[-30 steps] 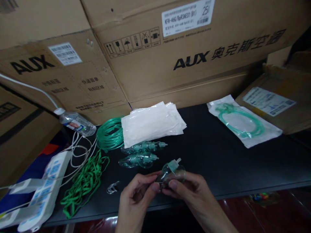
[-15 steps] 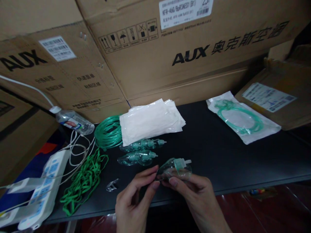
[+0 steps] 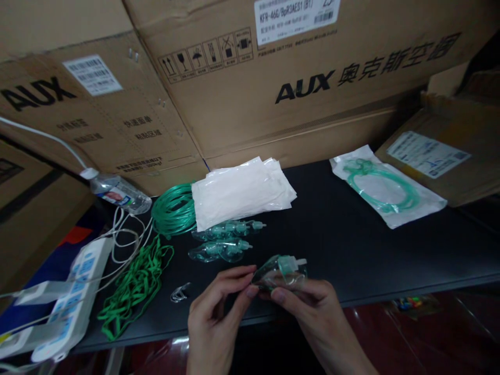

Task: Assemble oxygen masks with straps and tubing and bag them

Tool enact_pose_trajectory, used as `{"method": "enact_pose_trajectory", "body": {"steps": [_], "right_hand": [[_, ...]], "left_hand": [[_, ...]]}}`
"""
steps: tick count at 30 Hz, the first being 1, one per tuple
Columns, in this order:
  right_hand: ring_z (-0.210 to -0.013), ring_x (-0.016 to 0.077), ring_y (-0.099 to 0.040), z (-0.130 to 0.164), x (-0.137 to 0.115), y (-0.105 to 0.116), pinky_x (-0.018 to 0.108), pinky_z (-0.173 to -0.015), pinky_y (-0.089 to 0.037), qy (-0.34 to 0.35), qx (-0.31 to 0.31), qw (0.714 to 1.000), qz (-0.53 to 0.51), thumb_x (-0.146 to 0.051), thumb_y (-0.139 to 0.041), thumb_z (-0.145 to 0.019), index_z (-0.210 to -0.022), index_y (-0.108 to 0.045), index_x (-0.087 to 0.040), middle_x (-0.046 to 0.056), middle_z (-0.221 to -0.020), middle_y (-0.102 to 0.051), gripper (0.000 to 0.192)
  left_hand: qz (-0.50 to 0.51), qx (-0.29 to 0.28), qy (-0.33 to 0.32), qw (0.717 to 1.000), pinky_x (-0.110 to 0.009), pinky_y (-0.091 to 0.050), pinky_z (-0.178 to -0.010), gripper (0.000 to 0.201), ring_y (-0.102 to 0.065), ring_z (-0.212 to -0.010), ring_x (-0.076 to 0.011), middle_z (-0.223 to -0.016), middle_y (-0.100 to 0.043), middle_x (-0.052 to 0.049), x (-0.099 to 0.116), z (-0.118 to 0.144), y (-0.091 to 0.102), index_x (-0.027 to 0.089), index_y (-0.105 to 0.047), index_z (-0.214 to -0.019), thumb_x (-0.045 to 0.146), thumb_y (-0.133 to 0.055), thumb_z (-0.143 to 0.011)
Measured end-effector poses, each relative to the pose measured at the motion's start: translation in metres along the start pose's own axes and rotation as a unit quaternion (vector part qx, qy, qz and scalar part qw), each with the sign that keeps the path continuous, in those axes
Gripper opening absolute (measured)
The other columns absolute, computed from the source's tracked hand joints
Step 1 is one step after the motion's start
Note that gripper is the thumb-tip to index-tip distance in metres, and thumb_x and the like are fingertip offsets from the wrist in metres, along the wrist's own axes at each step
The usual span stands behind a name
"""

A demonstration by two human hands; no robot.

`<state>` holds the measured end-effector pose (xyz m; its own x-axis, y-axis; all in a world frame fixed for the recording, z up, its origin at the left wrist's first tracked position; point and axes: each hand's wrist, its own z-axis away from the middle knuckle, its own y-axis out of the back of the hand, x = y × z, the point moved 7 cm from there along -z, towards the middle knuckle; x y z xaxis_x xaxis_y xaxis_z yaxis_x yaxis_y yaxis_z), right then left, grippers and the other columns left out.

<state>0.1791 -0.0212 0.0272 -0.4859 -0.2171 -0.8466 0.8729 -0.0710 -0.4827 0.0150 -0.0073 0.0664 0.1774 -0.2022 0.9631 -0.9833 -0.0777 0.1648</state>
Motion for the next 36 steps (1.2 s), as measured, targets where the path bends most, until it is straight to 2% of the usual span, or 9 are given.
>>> {"method": "enact_pose_trajectory", "body": {"steps": [5, 7, 11, 16, 20, 23, 29, 33, 36], "right_hand": [[-0.101, 0.0213, -0.076, 0.004, 0.001, -0.001, 0.030, -0.095, -0.055, -0.014, -0.018, 1.000, -0.017, -0.040, -0.089, -0.079, -0.100, -0.085, -0.035, 0.002, -0.099, -0.085, 0.022], [-0.100, 0.0221, -0.076, 0.005, -0.001, -0.003, 0.032, -0.095, -0.055, -0.011, -0.028, 0.999, -0.018, -0.040, -0.086, -0.082, -0.102, -0.085, -0.033, 0.003, -0.099, -0.084, 0.021], [-0.094, 0.0216, -0.076, 0.008, -0.005, -0.007, 0.033, -0.092, -0.057, -0.005, -0.039, 0.999, -0.019, -0.038, -0.083, -0.086, -0.100, -0.086, -0.032, 0.003, -0.097, -0.084, 0.016], [-0.091, 0.0196, -0.077, 0.011, -0.008, -0.007, 0.030, -0.089, -0.058, 0.017, -0.054, 0.998, -0.028, -0.039, -0.083, -0.086, -0.093, -0.086, -0.033, 0.002, -0.095, -0.084, 0.010], [-0.095, 0.0199, -0.077, 0.013, -0.013, -0.005, 0.029, -0.091, -0.058, 0.026, -0.062, 0.998, -0.003, -0.039, -0.083, -0.085, -0.095, -0.085, -0.035, 0.002, -0.098, -0.084, 0.011], [-0.094, 0.0217, -0.077, 0.012, -0.017, -0.004, 0.031, -0.090, -0.059, 0.043, -0.076, 0.995, 0.043, -0.040, -0.082, -0.086, -0.098, -0.085, -0.036, 0.003, -0.096, -0.084, 0.014], [-0.089, 0.0237, -0.073, 0.008, -0.020, 0.002, 0.033, -0.082, -0.059, 0.095, -0.071, 0.986, 0.121, -0.044, -0.083, -0.083, -0.090, -0.087, -0.032, 0.006, -0.090, -0.079, 0.015], [-0.098, 0.0234, -0.071, 0.010, -0.015, 0.002, 0.031, -0.086, -0.057, 0.042, -0.099, 0.985, 0.136, -0.043, -0.087, -0.079, -0.092, -0.087, -0.032, 0.006, -0.101, -0.076, 0.017], [-0.111, 0.0268, -0.068, 0.015, -0.013, 0.004, 0.035, -0.097, -0.053, 0.001, -0.131, 0.988, 0.088, -0.049, -0.092, -0.070, -0.100, -0.083, -0.031, 0.005, -0.112, -0.075, 0.036]], "left_hand": [[0.002, -0.018, 0.013, 1.000, -0.022, -0.064, -0.079, 0.005, -0.080, -0.091, -0.0197, -0.098, -0.083, -0.004, 0.003, -0.001, -0.002, 0.025, -0.083, -0.080, 0.020, -0.082, -0.082], [0.042, -0.009, 0.068, 0.997, -0.024, -0.064, -0.078, 0.005, -0.080, -0.090, -0.0216, -0.096, -0.083, -0.006, -0.003, 0.001, -0.003, 0.023, -0.082, -0.077, 0.026, -0.084, -0.081], [0.085, 0.021, 0.189, 0.978, -0.031, -0.064, -0.082, 0.021, -0.078, -0.093, -0.0257, -0.094, -0.082, -0.008, -0.013, 0.009, -0.005, 0.020, -0.080, -0.076, 0.039, -0.089, -0.074], [0.096, 0.025, 0.229, 0.968, -0.030, -0.062, -0.077, 0.033, -0.077, -0.086, -0.0249, -0.088, -0.081, -0.007, -0.017, 0.013, -0.008, 0.019, -0.079, -0.080, 0.047, -0.092, -0.068], [0.119, -0.016, 0.260, 0.958, -0.026, -0.057, -0.072, 0.044, -0.072, -0.076, -0.0210, -0.076, -0.075, -0.005, -0.028, 0.020, -0.014, 0.017, -0.078, -0.081, 0.059, -0.086, -0.072], [0.166, -0.054, 0.295, 0.940, -0.025, -0.055, -0.073, 0.042, -0.070, -0.076, -0.0195, -0.077, -0.074, -0.005, -0.034, 0.027, -0.024, 0.016, -0.079, -0.082, 0.058, -0.081, -0.080], [0.229, -0.036, 0.330, 0.915, -0.033, -0.058, -0.088, 0.037, -0.073, -0.092, -0.0256, -0.091, -0.079, -0.009, -0.032, 0.034, -0.031, 0.016, -0.082, -0.088, 0.052, -0.083, -0.079], [0.207, -0.050, 0.325, 0.921, -0.033, -0.054, -0.095, 0.038, -0.071, -0.102, -0.0266, -0.101, -0.079, -0.009, -0.032, 0.034, -0.027, 0.018, -0.082, -0.097, 0.052, -0.081, -0.081], [0.151, -0.057, 0.296, 0.941, -0.029, -0.051, -0.090, 0.036, -0.068, -0.097, -0.0246, -0.094, -0.076, -0.006, -0.028, 0.031, -0.020, 0.019, -0.080, -0.092, 0.053, -0.079, -0.084]]}}
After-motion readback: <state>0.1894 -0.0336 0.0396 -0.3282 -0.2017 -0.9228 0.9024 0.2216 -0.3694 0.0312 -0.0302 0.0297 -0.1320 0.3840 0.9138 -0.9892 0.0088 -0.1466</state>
